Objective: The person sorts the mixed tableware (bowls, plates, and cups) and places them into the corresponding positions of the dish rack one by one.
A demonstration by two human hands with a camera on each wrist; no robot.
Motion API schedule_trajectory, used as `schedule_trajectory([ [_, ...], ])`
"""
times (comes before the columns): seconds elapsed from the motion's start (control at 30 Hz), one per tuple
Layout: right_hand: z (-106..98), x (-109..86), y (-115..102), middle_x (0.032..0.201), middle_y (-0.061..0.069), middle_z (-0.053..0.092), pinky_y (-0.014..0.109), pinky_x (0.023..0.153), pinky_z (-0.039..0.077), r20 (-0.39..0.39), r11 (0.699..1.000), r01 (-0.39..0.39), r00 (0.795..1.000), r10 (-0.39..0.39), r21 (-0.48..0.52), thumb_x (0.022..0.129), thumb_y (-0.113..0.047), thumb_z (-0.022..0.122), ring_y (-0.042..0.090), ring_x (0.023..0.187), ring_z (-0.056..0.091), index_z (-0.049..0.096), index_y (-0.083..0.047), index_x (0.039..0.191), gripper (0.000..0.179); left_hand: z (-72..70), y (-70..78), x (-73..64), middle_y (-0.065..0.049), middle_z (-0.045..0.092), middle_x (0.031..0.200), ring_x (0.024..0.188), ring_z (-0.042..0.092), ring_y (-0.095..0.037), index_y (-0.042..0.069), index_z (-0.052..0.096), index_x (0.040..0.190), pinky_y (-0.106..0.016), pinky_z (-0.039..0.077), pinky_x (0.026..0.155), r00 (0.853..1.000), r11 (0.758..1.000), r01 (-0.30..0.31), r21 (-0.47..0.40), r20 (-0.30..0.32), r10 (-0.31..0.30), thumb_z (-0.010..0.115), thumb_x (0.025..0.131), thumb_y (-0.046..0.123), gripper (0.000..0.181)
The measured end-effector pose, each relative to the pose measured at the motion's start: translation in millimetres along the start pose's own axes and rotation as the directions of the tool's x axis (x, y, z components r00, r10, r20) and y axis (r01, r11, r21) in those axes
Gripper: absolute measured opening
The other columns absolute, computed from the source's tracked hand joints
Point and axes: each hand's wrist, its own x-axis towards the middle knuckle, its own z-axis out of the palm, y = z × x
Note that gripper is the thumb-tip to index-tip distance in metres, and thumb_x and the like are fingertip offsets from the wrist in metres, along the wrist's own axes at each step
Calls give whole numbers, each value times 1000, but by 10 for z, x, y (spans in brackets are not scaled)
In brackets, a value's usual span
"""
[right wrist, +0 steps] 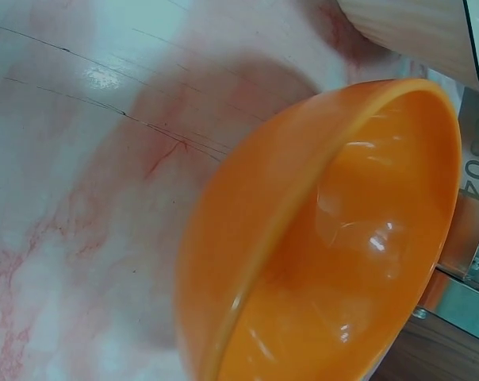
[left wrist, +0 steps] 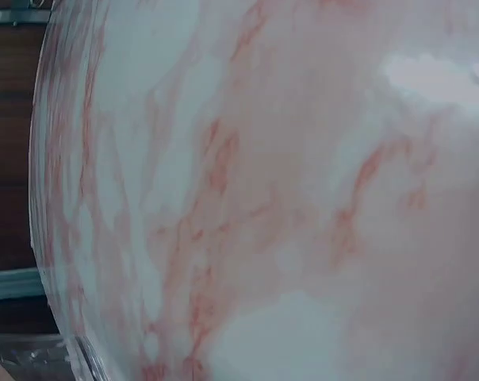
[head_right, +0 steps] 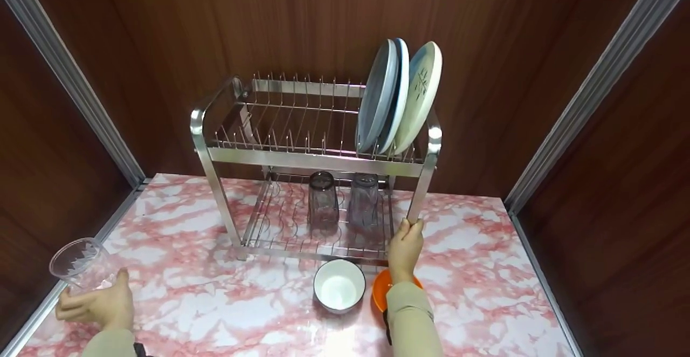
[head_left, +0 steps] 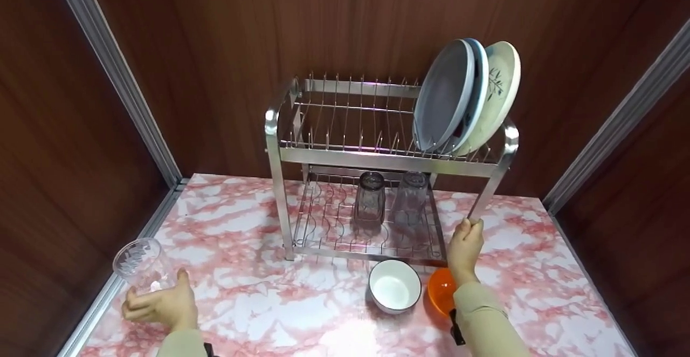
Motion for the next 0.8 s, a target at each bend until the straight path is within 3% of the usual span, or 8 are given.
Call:
schedule_trajectory([
  [0.13,-6,-12,-1,74,1,45,19,61,35,37,1000,-25,999,25,3,99,-24,35,9,65,41,42,-1,92,26,-44,-41,123,-12,2,146,139,8,-32,18,6,140,-40,11,116,998,997,40,71,43,-43,79,66,35,105],
  [0.27,-3,-17,-2,74,0,44,19,61,34,37,1000,-27,999,27,0,99,-23,36,9,65,41,42,-2,91,24,-84,-62,232,-15,0,149,139,6,-36,17,-5,142,-45,10,116,984,992,48,114,168,-67,76,69,30,110],
  [0.47,7,-39,6,70,-3,42,22,59,33,3,1000,-15,1000,15,-10,98,-22,39,9,62,39,42,-1,91,23,-137,-107,315,-26,8,149,137,14,-42,13,-11,141,-47,14,115,939,992,91,91,323,-116,70,76,18,104],
  [0.6,11,-43,-4,69,-3,41,21,58,32,-5,1000,-20,1000,20,5,98,-25,38,7,61,38,42,-1,91,25,-143,-131,340,-30,11,148,135,20,-45,11,-10,140,-46,17,115,908,986,142,85,386,-164,66,79,14,98],
  [0.8,13,-44,-14,68,-3,40,23,57,31,-24,1000,-5,1000,5,0,97,-28,37,8,60,37,41,0,92,28,-122,-156,365,-29,16,148,133,24,-45,15,-10,143,-49,20,113,891,983,155,97,417,-181,66,80,16,99],
])
